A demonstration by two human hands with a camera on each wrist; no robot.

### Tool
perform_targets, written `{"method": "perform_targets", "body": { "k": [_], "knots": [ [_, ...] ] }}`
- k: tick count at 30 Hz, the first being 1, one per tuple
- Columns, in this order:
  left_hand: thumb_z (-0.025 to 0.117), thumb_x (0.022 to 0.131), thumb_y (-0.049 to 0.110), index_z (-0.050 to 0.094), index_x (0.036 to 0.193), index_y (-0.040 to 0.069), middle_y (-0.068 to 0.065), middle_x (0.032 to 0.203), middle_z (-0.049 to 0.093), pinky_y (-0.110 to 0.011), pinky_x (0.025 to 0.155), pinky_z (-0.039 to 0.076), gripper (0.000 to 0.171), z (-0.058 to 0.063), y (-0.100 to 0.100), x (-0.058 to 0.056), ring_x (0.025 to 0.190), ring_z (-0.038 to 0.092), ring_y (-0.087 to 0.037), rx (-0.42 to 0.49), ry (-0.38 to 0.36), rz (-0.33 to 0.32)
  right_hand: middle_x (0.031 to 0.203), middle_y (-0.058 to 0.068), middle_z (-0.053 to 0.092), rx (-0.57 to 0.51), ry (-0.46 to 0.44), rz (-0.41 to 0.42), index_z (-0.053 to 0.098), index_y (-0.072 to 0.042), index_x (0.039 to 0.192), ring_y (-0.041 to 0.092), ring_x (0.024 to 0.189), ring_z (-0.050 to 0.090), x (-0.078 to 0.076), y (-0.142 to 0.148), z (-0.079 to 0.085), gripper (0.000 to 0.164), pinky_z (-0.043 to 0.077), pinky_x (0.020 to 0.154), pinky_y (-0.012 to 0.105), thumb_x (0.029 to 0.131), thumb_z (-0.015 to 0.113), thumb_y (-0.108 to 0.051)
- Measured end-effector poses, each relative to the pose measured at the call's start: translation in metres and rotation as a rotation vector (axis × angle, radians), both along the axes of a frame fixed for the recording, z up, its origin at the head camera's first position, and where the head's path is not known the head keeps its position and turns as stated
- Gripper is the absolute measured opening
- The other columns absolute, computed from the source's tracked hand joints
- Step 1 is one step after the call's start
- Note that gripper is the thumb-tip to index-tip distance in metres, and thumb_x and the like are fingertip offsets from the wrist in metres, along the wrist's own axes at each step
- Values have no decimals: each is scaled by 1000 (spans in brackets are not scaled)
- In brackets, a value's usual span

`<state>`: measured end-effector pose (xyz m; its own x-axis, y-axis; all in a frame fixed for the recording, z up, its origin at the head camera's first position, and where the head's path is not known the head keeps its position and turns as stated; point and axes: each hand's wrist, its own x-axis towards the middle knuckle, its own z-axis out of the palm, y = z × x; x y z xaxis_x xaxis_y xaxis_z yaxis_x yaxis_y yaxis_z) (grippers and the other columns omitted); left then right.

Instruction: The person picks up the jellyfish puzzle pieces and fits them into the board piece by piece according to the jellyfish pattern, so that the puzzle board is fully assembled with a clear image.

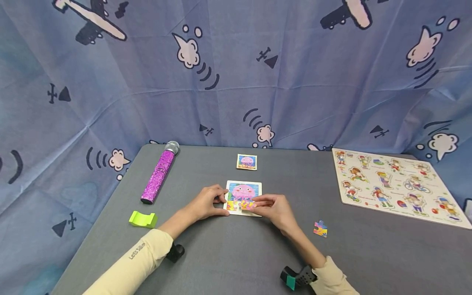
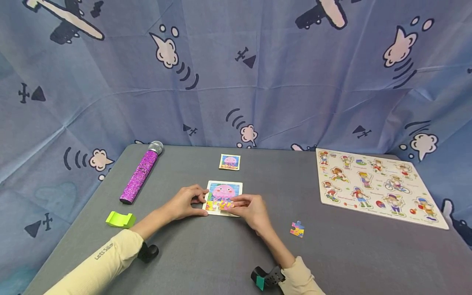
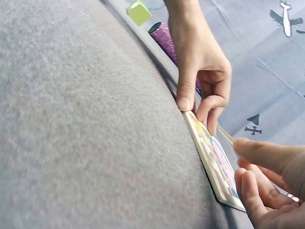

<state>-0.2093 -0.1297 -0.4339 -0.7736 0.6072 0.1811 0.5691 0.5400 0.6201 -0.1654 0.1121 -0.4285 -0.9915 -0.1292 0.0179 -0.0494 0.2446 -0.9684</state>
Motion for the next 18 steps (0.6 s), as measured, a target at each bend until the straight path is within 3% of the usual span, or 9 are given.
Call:
{"method": "perform_targets", "body": {
  "k": [8,18],
  "knots": [
    [86,71,16,59,77,5,-14,111,63,-21,80,53,30,-1,0,0,106,61,-25,7,0,2,78,15,72,147,93,-13,72,8,92,17,67,69,-7,-12,-5,27,51,54,16,69,84,0],
    [86,71,17,58,76,6,-14,113,62,-21,78,53,30,-1,-1,0,98,61,-21,-3,-8,16,70,9,71,252,136,-7,74,5,86,14,61,68,-12,-19,-6,22,54,53,19,66,84,2]
  ]
}}
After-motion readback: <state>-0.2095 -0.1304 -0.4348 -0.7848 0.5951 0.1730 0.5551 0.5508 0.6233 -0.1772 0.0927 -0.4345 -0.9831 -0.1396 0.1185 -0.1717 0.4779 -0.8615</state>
